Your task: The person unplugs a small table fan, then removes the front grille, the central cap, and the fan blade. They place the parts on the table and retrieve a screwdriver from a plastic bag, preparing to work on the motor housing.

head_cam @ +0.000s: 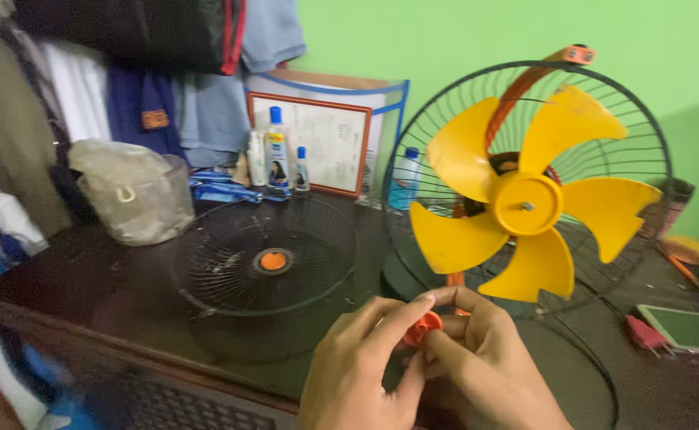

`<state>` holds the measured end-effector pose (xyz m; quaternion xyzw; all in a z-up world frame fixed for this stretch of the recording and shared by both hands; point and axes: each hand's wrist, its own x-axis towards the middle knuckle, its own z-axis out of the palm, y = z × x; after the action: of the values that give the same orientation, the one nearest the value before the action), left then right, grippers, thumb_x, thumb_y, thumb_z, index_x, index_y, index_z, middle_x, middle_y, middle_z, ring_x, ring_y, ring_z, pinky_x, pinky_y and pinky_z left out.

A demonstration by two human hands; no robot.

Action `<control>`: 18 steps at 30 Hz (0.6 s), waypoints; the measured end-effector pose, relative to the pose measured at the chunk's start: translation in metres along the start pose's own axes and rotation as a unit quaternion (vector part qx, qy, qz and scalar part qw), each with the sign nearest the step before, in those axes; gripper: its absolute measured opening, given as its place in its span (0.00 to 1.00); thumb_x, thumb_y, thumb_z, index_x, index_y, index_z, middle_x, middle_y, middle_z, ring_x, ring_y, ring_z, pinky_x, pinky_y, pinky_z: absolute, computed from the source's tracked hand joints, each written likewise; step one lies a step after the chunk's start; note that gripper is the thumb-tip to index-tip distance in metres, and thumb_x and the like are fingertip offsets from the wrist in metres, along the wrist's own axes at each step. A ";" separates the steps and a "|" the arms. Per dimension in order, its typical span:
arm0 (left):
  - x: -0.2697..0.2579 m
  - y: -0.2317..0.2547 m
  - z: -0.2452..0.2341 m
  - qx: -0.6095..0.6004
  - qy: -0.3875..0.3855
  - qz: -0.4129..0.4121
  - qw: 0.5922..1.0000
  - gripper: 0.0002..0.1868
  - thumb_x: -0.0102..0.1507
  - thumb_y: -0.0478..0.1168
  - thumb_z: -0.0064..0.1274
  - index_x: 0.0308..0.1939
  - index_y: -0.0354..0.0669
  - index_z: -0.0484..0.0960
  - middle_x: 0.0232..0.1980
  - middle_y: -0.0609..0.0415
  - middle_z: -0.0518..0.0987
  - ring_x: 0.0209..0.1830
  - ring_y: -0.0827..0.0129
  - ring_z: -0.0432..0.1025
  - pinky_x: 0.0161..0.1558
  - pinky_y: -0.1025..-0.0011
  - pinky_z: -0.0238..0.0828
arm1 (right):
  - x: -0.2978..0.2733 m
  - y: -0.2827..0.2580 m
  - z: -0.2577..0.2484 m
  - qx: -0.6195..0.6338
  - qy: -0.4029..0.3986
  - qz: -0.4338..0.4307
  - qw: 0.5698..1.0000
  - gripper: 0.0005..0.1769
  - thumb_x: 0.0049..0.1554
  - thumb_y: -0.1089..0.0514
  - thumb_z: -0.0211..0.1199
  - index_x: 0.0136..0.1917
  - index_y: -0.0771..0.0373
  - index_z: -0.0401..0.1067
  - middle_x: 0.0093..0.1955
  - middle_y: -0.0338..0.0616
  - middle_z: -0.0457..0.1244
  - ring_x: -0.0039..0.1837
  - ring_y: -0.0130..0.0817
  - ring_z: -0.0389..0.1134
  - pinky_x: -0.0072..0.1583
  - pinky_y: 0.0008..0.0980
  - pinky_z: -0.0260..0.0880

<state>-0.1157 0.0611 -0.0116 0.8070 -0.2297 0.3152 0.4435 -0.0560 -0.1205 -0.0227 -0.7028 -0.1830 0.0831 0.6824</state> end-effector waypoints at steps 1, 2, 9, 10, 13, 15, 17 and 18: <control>-0.001 -0.003 -0.004 0.021 0.004 0.003 1.000 0.31 0.51 0.31 0.62 0.60 0.45 0.81 0.45 0.53 0.82 0.43 0.58 0.78 0.45 0.61 0.74 | 0.002 0.001 0.004 -0.003 -0.003 -0.003 1.000 0.25 0.59 0.69 0.60 0.68 0.69 0.61 0.48 0.53 0.71 0.46 0.35 0.76 0.47 0.35 0.78; -0.002 -0.006 -0.010 0.043 0.007 0.005 0.999 0.30 0.51 0.31 0.63 0.59 0.45 0.81 0.45 0.53 0.81 0.44 0.57 0.78 0.45 0.60 0.73 | 0.003 0.001 0.009 -0.005 -0.007 -0.005 1.000 0.24 0.60 0.68 0.60 0.68 0.69 0.61 0.48 0.52 0.71 0.46 0.35 0.77 0.48 0.34 0.79; -0.005 -0.023 -0.059 0.110 0.079 -0.003 0.991 0.25 0.53 0.39 0.66 0.53 0.38 0.82 0.47 0.50 0.82 0.47 0.55 0.79 0.46 0.61 0.75 | 0.014 -0.019 0.054 -0.027 -0.074 0.056 0.995 0.30 0.53 0.62 0.63 0.69 0.61 0.64 0.45 0.40 0.72 0.46 0.28 0.74 0.49 0.33 0.76; -0.003 -0.025 -0.066 0.113 0.082 -0.014 0.990 0.24 0.55 0.41 0.66 0.53 0.38 0.82 0.46 0.49 0.82 0.46 0.55 0.79 0.45 0.61 0.75 | 0.017 -0.018 0.060 -0.029 -0.097 0.026 0.994 0.32 0.55 0.62 0.64 0.72 0.62 0.63 0.47 0.42 0.71 0.49 0.29 0.73 0.50 0.34 0.77; 0.005 -0.034 -0.090 0.128 0.086 -0.038 0.987 0.23 0.59 0.47 0.65 0.53 0.38 0.83 0.44 0.48 0.83 0.45 0.57 0.80 0.45 0.62 0.75 | 0.018 -0.006 0.074 -0.061 -0.124 -0.025 0.990 0.35 0.59 0.60 0.68 0.77 0.62 0.62 0.51 0.44 0.71 0.53 0.29 0.74 0.54 0.34 0.78; 0.018 -0.047 -0.110 0.149 0.085 -0.045 0.984 0.23 0.58 0.49 0.64 0.52 0.39 0.83 0.42 0.49 0.84 0.44 0.58 0.80 0.47 0.62 0.75 | 0.017 0.007 0.082 -0.119 -0.087 -0.008 0.989 0.34 0.57 0.57 0.69 0.75 0.59 0.64 0.51 0.44 0.73 0.54 0.27 0.77 0.56 0.30 0.78; 0.038 -0.065 -0.131 0.194 -0.001 -0.130 0.972 0.21 0.55 0.50 0.66 0.47 0.42 0.86 0.43 0.50 0.86 0.43 0.62 0.81 0.47 0.63 0.75 | 0.017 0.021 0.090 -0.188 -0.042 0.026 0.981 0.29 0.53 0.55 0.71 0.68 0.57 0.72 0.44 0.44 0.75 0.48 0.28 0.78 0.52 0.30 0.78; 0.048 -0.074 -0.137 0.187 -0.043 -0.175 0.966 0.20 0.55 0.49 0.66 0.46 0.44 0.87 0.43 0.51 0.87 0.43 0.64 0.82 0.48 0.65 0.76 | 0.017 0.028 0.092 -0.221 -0.018 0.042 0.974 0.27 0.52 0.54 0.72 0.65 0.56 0.76 0.41 0.44 0.77 0.45 0.28 0.78 0.50 0.30 0.79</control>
<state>-0.0766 0.2118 0.0363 0.9160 -0.0408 0.2346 0.3228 -0.0701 -0.0285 -0.0529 -0.8419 -0.1794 0.0819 0.5022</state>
